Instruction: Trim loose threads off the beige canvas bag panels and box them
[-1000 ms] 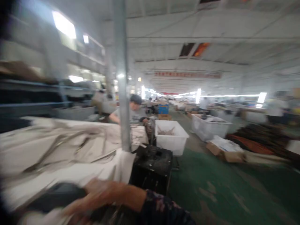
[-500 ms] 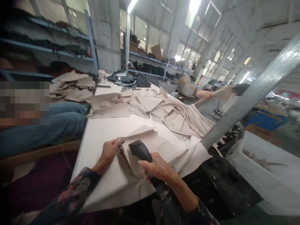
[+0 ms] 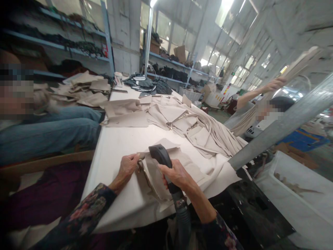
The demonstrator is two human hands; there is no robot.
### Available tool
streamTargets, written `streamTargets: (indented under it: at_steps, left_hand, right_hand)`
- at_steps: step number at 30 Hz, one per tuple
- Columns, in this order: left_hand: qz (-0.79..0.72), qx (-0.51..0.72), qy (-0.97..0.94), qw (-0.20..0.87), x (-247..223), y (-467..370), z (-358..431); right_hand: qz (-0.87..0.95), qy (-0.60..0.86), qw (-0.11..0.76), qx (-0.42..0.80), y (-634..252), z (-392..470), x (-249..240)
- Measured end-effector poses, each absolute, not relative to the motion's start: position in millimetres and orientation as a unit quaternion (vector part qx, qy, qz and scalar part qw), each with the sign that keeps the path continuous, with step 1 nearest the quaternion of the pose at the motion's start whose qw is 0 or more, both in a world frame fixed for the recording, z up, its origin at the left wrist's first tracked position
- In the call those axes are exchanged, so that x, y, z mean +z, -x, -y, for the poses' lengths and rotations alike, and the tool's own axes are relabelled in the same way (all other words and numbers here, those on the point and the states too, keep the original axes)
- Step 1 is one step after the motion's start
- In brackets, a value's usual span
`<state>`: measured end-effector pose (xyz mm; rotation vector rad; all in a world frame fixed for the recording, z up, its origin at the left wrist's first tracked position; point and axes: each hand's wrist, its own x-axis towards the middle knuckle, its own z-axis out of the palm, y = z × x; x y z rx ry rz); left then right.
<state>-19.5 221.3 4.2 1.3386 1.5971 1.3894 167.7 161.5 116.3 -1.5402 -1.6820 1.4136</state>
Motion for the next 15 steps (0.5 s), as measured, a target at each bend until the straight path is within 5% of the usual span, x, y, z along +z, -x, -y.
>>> streamTargets:
  at_steps: [6, 15]
  left_hand:
    - [-0.592, 0.53, -0.512, 0.327, 3, 19, -222]
    - [-0.573, 0.499, -0.547, 0.351, 5, 14, -216]
  right_hand:
    - [0.597, 0.546, 0.176, 0.561, -171, -145, 105]
    - [0.584, 0.543, 0.219, 0.563, -161, -168, 92]
